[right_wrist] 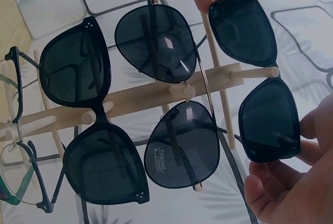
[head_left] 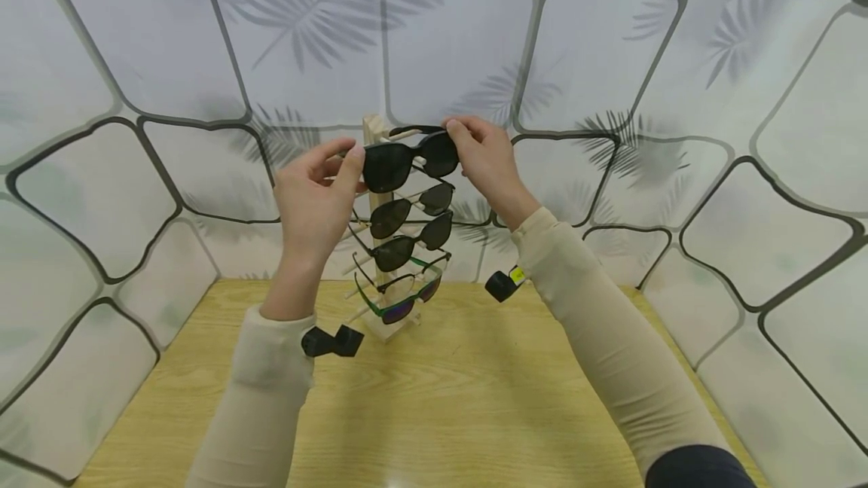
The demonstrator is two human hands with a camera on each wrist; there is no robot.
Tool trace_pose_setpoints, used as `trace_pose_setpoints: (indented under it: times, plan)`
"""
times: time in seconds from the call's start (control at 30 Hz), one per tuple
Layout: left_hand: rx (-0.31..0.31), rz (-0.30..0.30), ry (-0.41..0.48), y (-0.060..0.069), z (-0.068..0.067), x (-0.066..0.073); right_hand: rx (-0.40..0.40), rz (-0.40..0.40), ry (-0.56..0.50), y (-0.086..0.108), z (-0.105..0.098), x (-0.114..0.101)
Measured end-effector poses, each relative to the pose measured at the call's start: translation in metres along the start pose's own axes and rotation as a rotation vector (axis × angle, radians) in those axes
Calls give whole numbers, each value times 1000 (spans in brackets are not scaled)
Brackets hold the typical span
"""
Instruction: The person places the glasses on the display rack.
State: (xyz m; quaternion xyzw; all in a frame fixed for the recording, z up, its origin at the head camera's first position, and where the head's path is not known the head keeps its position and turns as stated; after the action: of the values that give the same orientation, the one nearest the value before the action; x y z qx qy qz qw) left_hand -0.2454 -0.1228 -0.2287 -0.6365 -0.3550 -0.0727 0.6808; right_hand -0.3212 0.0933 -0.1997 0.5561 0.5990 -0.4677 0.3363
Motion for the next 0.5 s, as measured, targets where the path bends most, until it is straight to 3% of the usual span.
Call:
trace_pose_setpoints:
  times: [0.5]
  plan:
    - [-47, -39, -30, 1, -6, 1, -9, 3, 14, -1, -1, 0]
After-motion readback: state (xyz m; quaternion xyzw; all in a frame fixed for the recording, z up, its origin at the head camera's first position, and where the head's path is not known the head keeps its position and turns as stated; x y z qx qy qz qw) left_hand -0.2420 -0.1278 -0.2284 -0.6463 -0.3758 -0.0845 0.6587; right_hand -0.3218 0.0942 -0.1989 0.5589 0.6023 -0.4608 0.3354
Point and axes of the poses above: each hand's wrist, its own y-axis away from the middle knuckle, its own z-axis out of the palm, x = y × z, the point moved 1 cm from there along -y, towards the middle knuckle, and after that the axes turned 15 degrees about z, right-handed, at the moved point
